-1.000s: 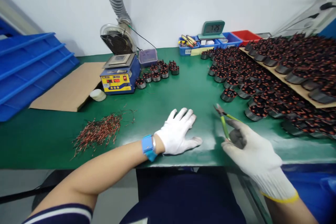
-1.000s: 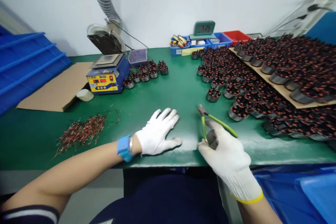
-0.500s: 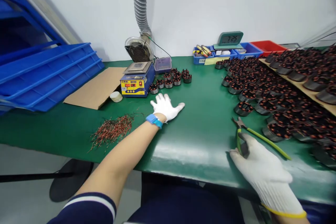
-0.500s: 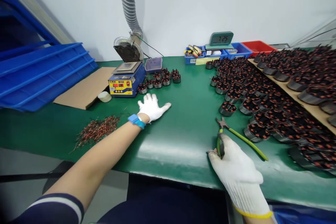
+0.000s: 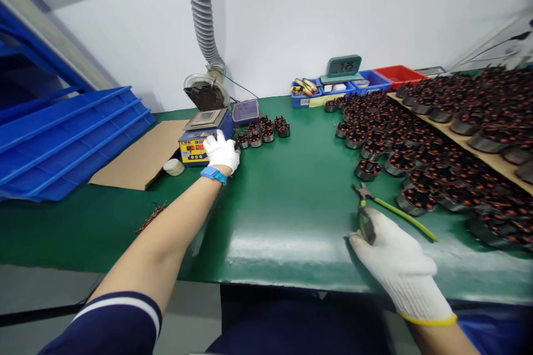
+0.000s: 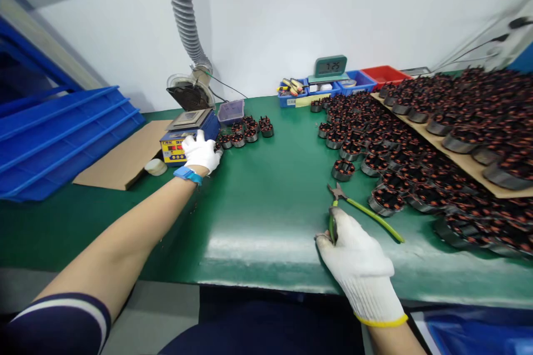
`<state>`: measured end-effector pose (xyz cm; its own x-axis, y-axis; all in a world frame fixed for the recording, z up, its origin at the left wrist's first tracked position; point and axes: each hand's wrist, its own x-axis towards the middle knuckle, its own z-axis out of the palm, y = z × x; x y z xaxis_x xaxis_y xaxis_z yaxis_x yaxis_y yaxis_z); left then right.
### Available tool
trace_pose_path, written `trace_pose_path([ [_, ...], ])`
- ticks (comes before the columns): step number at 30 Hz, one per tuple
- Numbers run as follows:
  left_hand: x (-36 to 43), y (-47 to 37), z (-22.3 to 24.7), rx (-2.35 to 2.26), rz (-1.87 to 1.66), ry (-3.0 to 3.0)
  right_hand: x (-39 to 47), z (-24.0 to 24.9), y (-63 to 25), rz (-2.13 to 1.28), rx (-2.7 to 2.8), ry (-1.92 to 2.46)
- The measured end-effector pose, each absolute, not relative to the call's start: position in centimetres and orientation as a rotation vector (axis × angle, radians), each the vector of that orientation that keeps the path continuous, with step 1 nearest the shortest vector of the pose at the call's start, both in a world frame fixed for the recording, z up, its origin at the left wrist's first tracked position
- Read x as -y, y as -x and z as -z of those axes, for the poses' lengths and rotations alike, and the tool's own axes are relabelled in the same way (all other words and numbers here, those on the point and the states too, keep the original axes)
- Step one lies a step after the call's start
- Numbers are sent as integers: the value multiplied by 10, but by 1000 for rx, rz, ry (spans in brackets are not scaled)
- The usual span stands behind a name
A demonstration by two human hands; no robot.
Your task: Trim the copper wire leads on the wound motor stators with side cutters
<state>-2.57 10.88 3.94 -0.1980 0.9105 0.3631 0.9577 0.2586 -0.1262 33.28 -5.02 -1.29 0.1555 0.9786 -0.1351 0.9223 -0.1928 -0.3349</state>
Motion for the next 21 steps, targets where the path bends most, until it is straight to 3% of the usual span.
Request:
trace_pose_path([
  [14, 1, -39, -21, 1853, 241, 2337, 54, 14, -331, -203, 1909, 2180],
  [17, 16, -45, -22, 1754, 552, 2516, 61, 4, -319, 17, 1929, 2015],
  [21, 16, -38, -15, 1810, 937, 2678, 53, -17, -292, -229, 2138, 1775],
])
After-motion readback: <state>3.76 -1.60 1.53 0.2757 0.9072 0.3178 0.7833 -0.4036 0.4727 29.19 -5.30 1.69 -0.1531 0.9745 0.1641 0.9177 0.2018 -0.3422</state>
